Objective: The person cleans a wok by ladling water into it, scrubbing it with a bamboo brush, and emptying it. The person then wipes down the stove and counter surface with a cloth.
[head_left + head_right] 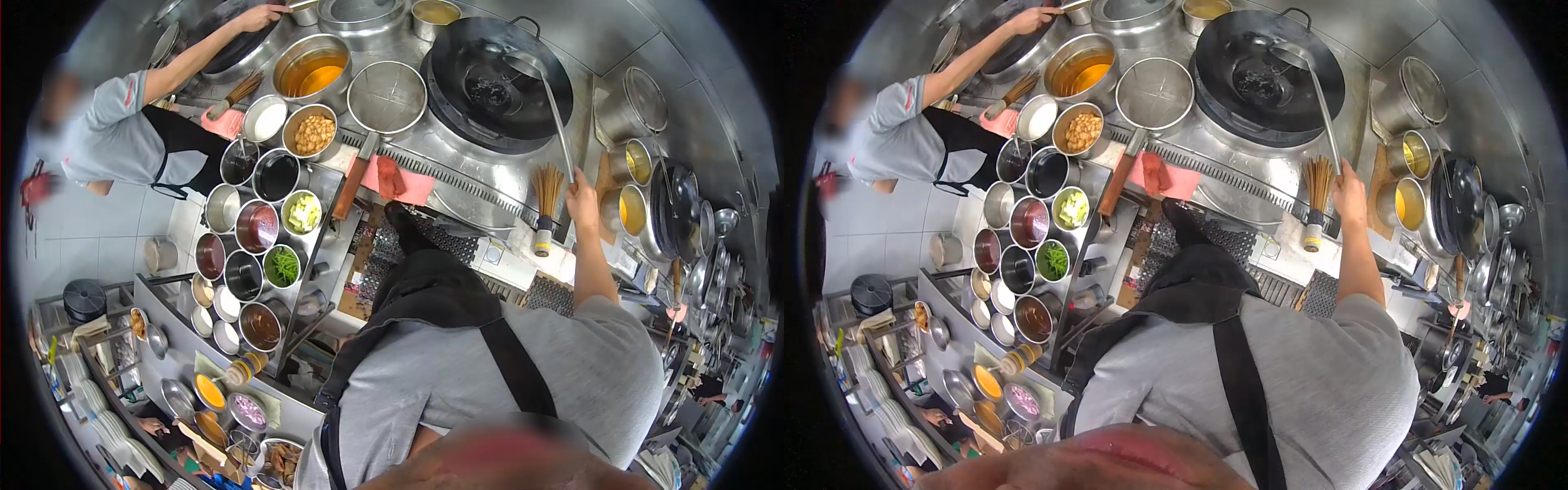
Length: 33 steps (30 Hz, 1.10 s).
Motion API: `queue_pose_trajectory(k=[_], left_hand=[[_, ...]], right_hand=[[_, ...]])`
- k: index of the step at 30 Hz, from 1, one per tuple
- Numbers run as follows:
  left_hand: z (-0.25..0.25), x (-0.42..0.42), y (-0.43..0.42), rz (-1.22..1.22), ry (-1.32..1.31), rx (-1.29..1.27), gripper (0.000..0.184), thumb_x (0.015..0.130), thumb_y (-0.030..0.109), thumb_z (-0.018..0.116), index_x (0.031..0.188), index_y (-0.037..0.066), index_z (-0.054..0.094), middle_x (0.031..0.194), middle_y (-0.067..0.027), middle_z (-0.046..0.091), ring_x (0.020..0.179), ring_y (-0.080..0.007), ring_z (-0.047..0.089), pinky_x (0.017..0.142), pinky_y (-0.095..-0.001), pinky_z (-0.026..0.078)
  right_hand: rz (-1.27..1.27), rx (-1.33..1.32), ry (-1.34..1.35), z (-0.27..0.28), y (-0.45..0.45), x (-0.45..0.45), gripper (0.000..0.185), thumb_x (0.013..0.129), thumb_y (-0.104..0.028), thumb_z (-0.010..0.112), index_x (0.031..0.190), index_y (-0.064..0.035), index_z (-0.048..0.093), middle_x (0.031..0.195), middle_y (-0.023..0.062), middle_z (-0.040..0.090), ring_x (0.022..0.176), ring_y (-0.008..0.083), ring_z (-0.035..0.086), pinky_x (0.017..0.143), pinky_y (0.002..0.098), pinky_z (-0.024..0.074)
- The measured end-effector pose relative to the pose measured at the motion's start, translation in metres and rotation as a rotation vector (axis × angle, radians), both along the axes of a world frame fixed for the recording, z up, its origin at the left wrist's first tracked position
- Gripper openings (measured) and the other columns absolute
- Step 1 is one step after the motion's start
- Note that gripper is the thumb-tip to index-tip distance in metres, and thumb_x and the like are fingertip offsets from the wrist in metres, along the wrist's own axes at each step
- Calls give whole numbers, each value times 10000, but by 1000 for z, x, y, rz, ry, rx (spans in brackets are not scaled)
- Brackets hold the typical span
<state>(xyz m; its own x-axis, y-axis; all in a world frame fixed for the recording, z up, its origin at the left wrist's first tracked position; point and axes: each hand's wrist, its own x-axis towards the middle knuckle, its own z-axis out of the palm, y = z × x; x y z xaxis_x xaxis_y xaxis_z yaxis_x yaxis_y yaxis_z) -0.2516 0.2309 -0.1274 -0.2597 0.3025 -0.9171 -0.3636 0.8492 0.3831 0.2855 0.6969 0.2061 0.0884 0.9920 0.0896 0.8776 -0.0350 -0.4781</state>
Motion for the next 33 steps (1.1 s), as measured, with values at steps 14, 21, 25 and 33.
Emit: queue_pose_trajectory(k=[14,21,25,33], left_hand=[[59,35,42,-364,524,75,338,824,283,578,1020,17,647,918,-165,669,887,-302,644,759,-369,486],[171,83,366,-582,988,783,621,767,297,679,1254,-37,485,1254,-268,501,1173,-391,484,991,-427,385],[171,93,470,-589,814,392,707,694,265,751,1294,18,469,1159,-198,607,1079,-288,596,922,-372,459],[179,115,478,-675,895,564,519,657,202,806,1068,17,547,979,-152,650,827,-285,659,683,-413,552]], right_hand=[[-177,89,187,-29,-1,10,535,788,-44,556,1311,7,453,698,149,587,599,209,577,607,363,482],[-298,67,179,-77,-69,61,522,789,-25,545,1300,24,451,654,158,559,584,249,562,582,385,457],[-270,-87,131,-94,-128,92,545,778,-13,538,1308,44,421,706,193,583,621,317,581,610,396,469],[-299,-267,81,-112,-162,102,624,775,-27,554,1369,-136,395,996,204,552,816,403,592,720,482,483]])
